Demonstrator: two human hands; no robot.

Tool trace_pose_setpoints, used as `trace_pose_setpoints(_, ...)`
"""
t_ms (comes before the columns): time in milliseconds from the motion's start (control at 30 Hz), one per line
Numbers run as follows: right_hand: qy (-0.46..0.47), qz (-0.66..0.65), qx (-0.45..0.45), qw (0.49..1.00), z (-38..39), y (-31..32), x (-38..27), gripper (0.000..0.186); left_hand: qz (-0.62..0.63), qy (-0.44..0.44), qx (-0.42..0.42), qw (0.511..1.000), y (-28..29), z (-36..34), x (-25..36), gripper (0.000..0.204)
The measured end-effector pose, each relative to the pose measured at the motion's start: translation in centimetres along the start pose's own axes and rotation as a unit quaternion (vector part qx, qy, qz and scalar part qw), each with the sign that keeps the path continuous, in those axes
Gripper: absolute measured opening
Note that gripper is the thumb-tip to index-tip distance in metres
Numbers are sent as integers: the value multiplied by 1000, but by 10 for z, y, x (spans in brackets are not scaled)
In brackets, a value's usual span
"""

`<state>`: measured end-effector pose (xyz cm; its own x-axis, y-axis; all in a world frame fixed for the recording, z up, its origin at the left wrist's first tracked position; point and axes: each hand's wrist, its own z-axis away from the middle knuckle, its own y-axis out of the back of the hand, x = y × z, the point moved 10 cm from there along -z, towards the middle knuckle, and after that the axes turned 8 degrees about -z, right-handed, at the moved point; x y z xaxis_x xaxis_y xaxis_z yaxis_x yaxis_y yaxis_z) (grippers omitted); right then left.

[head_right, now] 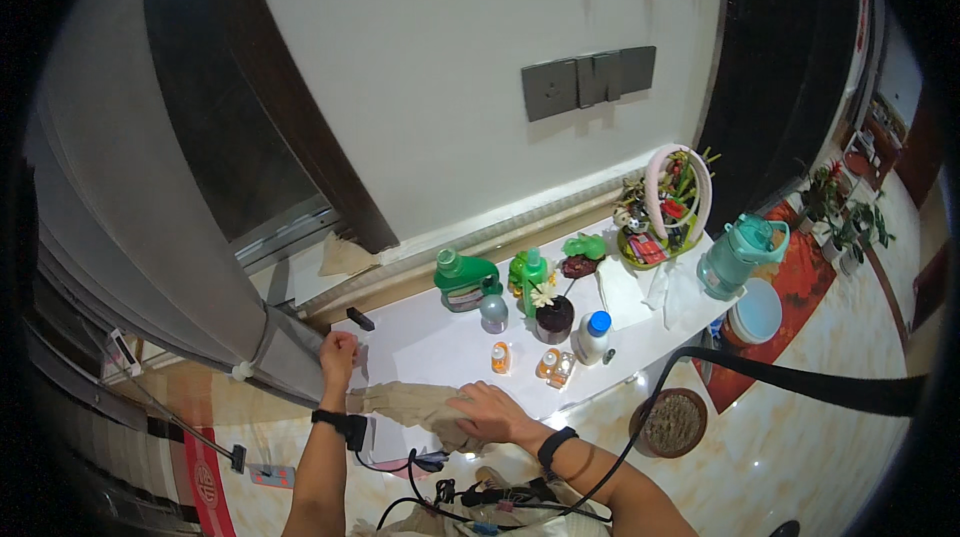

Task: Washing a cloth in a basin and then using it to wipe down a counter or ledge in a home environment.

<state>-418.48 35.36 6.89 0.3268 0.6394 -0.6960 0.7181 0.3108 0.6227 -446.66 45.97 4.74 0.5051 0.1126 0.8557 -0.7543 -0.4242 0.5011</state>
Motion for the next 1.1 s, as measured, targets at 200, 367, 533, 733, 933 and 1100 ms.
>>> trace_pose_setpoints(200, 10, 18, 5, 1000, 3, -8, 7, 34, -4, 26, -99, 995, -21, 52, 93, 22)
trace_pose_setpoints(367, -24, 7, -2, 1000, 2, -17, 15, 37, -28, -101, -214, 971, -83, 98, 182, 23)
trace_pose_setpoints(533, 45, 31, 78, 995, 6, -21, 23, 38, -44, -220, -358, 906, -168, 157, 260, 37)
trace_pose_setpoints(733, -65, -146, 9, 987, 17, -36, 42, 47, -114, -345, -380, 851, -236, 191, 288, 77)
trace_pose_setpoints(933, 40, -395, 38, 917, 16, -106, 87, 49, -165, -255, -375, 876, -269, 194, 287, 66)
trace_pose_setpoints(1100, 144, -43, 142, 978, 21, -50, 41, 42, -219, -255, -352, 874, -273, 199, 290, 57)
